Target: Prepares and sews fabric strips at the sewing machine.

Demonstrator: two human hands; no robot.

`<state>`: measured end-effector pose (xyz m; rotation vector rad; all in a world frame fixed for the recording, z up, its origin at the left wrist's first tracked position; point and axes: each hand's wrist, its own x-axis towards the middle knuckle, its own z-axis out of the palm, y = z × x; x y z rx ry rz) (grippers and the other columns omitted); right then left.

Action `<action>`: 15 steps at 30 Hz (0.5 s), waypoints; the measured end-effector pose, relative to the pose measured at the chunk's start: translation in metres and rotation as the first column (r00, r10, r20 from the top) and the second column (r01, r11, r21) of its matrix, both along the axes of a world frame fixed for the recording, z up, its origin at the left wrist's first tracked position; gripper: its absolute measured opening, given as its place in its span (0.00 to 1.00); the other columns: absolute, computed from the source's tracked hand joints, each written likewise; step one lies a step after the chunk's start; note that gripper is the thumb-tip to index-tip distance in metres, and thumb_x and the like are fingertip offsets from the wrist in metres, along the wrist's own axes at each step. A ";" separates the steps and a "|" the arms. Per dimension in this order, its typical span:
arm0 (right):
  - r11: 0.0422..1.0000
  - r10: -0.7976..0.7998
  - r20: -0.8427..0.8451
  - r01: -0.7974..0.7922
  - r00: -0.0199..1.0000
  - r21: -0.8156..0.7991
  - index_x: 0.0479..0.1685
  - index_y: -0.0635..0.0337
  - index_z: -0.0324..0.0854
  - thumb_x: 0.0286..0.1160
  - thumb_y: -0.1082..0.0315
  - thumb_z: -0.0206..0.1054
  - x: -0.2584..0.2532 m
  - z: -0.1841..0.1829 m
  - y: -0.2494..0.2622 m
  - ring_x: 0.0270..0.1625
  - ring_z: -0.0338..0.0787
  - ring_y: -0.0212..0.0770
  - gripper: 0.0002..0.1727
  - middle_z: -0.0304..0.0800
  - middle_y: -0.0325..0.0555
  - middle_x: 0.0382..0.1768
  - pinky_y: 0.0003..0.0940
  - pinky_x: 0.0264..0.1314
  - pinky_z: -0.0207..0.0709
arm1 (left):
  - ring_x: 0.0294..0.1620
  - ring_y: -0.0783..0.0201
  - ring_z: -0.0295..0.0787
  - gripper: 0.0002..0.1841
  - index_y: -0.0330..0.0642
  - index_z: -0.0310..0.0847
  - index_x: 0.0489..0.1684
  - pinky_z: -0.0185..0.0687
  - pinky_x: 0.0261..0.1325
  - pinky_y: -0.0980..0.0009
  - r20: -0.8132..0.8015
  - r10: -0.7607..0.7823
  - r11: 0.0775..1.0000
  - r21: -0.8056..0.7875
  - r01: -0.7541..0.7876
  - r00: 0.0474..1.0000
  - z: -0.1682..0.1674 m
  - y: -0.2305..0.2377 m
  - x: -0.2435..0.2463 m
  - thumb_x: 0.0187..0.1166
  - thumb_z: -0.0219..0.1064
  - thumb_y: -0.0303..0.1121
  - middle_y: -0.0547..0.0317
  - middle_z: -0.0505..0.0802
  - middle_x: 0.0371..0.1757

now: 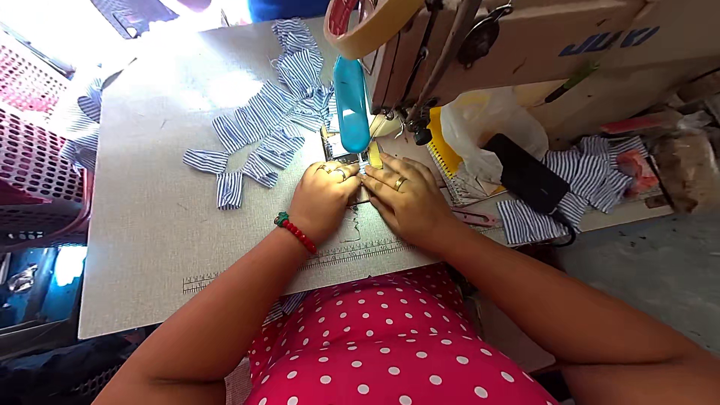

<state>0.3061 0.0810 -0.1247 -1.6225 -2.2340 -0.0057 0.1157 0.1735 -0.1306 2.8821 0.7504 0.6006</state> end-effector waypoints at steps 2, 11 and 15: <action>0.999 0.024 0.006 -0.024 1.000 -0.041 0.76 0.52 0.83 0.89 0.58 0.49 0.006 -0.005 -0.003 0.89 0.67 0.53 0.25 0.81 0.44 0.79 0.65 0.89 0.52 | 0.66 0.52 0.91 0.16 0.45 0.94 0.52 0.79 0.69 0.52 -0.003 -0.008 1.000 0.007 0.008 1.000 0.000 0.001 -0.001 0.83 0.57 0.25 0.55 0.94 0.64; 0.999 0.011 0.018 -0.010 1.000 -0.051 0.80 0.51 0.79 0.89 0.56 0.45 0.007 -0.004 -0.002 0.92 0.60 0.50 0.28 0.79 0.41 0.81 0.74 0.90 0.34 | 0.65 0.54 0.90 0.17 0.46 0.92 0.56 0.76 0.67 0.49 -0.026 0.024 1.000 0.012 -0.024 0.999 0.001 0.002 0.001 0.84 0.55 0.26 0.57 0.94 0.63; 0.999 0.011 0.058 -0.009 0.998 -0.039 0.77 0.53 0.81 0.89 0.56 0.45 0.007 -0.002 -0.001 0.92 0.61 0.51 0.27 0.80 0.42 0.80 0.77 0.88 0.35 | 0.67 0.53 0.89 0.17 0.45 0.92 0.57 0.74 0.68 0.48 -0.031 0.032 0.999 -0.008 -0.032 0.999 0.003 0.001 0.001 0.83 0.55 0.25 0.56 0.94 0.63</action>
